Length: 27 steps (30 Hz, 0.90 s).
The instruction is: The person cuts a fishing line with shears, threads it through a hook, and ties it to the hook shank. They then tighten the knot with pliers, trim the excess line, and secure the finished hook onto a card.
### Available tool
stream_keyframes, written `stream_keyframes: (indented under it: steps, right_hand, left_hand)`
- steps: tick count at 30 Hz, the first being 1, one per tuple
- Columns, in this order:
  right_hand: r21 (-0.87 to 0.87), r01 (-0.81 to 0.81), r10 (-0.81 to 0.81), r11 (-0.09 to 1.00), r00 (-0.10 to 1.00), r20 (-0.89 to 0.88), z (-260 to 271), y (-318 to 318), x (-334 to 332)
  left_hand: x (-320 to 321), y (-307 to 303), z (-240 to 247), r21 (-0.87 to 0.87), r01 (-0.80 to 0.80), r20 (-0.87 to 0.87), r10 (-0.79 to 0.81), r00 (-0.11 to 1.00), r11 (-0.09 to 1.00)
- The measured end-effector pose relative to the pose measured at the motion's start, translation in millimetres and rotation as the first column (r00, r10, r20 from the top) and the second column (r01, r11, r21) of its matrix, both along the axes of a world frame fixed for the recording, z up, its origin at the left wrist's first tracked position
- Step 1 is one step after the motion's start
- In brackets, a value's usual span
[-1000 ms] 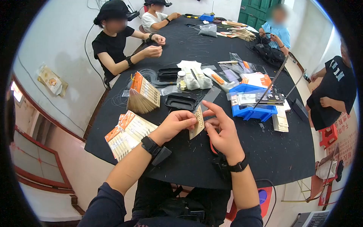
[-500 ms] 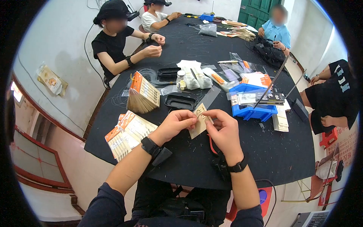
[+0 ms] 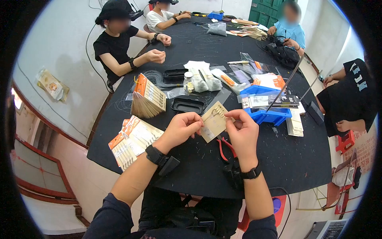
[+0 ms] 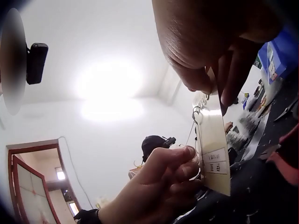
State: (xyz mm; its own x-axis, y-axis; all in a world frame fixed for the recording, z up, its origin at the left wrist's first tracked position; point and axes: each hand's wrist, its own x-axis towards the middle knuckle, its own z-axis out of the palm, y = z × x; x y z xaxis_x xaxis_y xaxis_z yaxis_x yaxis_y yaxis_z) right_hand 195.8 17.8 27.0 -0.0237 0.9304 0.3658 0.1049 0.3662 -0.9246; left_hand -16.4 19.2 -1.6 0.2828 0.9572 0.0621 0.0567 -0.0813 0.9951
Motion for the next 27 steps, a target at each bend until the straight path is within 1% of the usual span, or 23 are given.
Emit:
stream_keyframes:
  steps: [3, 6, 9, 15, 18, 21, 24, 27]
  right_hand:
    - [-0.005, 0.01, -0.011, 1.0, 0.999, -0.046, 1.1, 0.0, 2.4]
    - [0.008, 0.035, -0.034, 0.999, 0.997, -0.075, 0.0, 1.8, 4.8]
    - [0.017, 0.06, -0.058, 0.998, 0.993, -0.107, -1.0, 4.4, 8.0]
    - [0.028, 0.085, -0.08, 0.996, 0.985, -0.155, -0.3, 6.4, 10.3]
    - [0.04, 0.085, -0.077, 0.996, 0.984, -0.161, 0.6, 5.5, 10.0]
    - [0.052, 0.083, -0.073, 0.995, 0.984, -0.163, 0.5, 5.1, 9.5]
    - [0.064, 0.086, -0.075, 0.994, 0.985, -0.159, 0.8, 4.3, 9.0]
    - [0.062, 0.081, -0.069, 0.995, 0.983, -0.168, 0.8, 4.7, 9.6]
  left_hand:
    - [0.4, 3.6, -7.0, 0.125, -0.015, -0.017, 0.017, 1.0, 0.992]
    - [1.6, -1.4, 0.0, 0.148, -0.064, -0.027, 0.069, 0.997, 0.987]
    - [0.8, -1.5, 2.8, 0.119, -0.081, -0.027, 0.085, 0.996, 0.99]
    - [1.0, -1.9, 4.0, 0.145, -0.084, -0.013, 0.087, 0.996, 0.986]
    - [1.9, 0.9, -1.5, 0.126, -0.113, 0.068, 0.105, 0.992, 0.986]
    - [2.4, 0.5, -1.6, 0.096, -0.158, 0.093, 0.149, 0.984, 0.983]
    - [2.0, -4.0, 3.7, -0.056, -0.181, 0.055, 0.184, 0.981, 0.982]
    - [3.6, -4.8, 4.1, -0.122, -0.124, 0.11, 0.138, 0.984, 0.985]
